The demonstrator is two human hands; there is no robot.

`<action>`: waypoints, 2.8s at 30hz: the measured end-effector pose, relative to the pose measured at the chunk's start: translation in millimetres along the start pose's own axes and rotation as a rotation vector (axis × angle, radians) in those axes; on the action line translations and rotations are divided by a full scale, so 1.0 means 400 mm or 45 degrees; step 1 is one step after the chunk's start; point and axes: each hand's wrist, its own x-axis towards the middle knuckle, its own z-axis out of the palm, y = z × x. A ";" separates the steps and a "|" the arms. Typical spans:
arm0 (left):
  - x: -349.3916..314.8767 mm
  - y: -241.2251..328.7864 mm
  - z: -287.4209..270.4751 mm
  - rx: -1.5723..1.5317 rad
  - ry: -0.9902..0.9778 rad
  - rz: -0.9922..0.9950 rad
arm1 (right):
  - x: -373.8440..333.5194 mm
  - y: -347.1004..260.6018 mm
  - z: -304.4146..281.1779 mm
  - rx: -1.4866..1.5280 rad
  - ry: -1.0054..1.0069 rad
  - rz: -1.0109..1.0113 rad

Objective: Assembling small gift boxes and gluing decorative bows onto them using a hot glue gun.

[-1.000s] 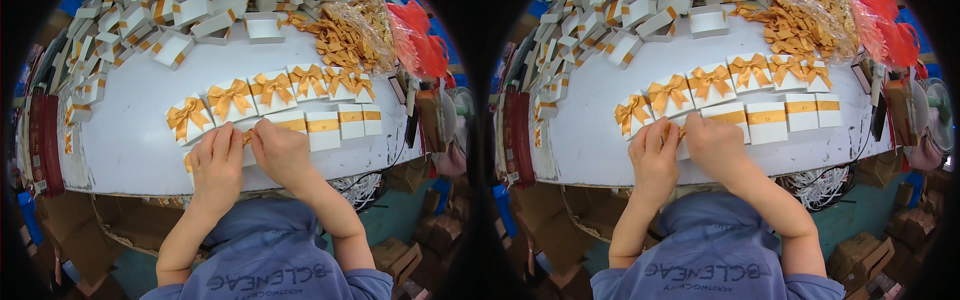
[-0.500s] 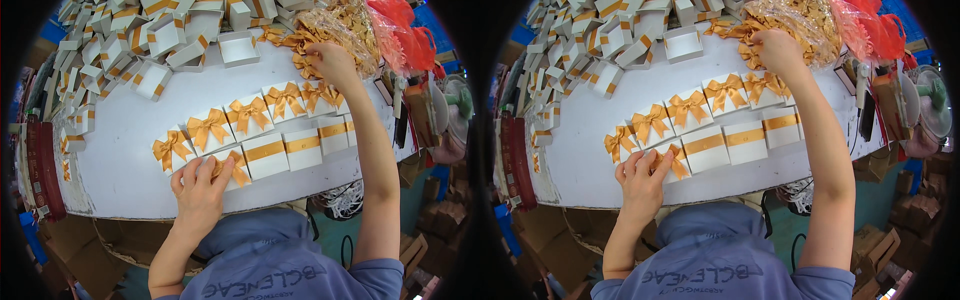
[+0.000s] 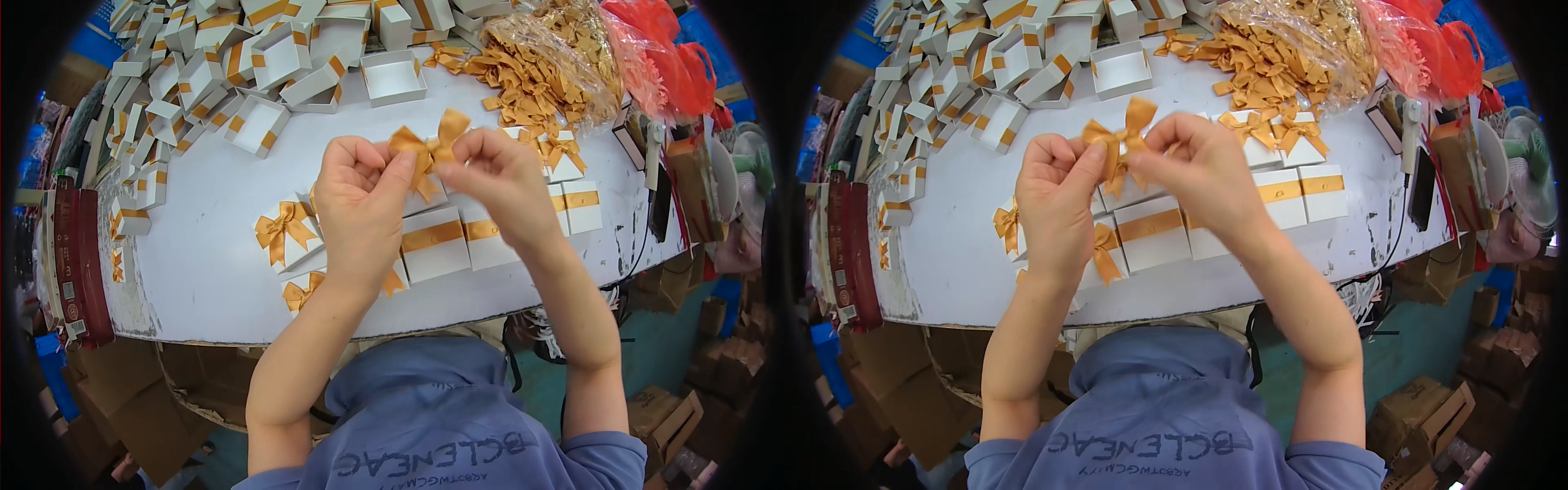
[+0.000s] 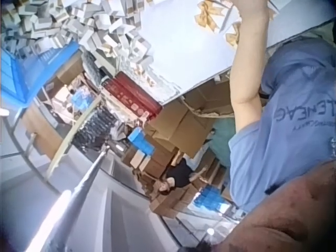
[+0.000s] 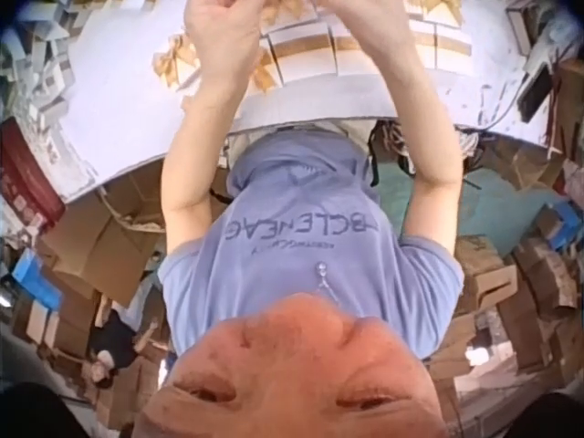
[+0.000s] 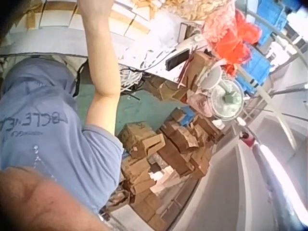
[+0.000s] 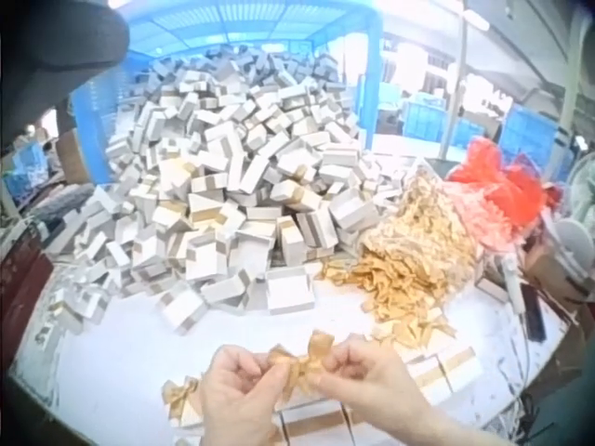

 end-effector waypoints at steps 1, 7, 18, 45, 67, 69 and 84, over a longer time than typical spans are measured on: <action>-0.002 -0.016 -0.002 -0.033 -0.047 0.014 | -0.018 0.004 0.013 0.001 0.007 0.000; -0.076 -0.041 -0.006 0.184 -0.044 -0.041 | -0.077 0.027 0.032 0.365 0.106 0.015; -0.193 -0.016 -0.036 0.917 -0.292 0.460 | -0.184 -0.009 0.061 -0.198 0.223 -0.304; -0.167 -0.060 -0.044 1.265 -0.270 0.638 | -0.172 0.087 0.046 -0.715 0.302 -0.333; -0.146 -0.051 -0.072 2.140 -0.646 0.823 | 0.165 0.046 -0.237 -1.536 0.374 -0.391; -0.139 -0.041 -0.063 2.158 -0.712 0.771 | 0.219 0.036 -0.250 -1.675 0.326 -0.373; 0.001 0.003 0.088 0.012 -0.136 -0.052 | 0.072 -0.028 -0.074 -0.842 0.234 -0.689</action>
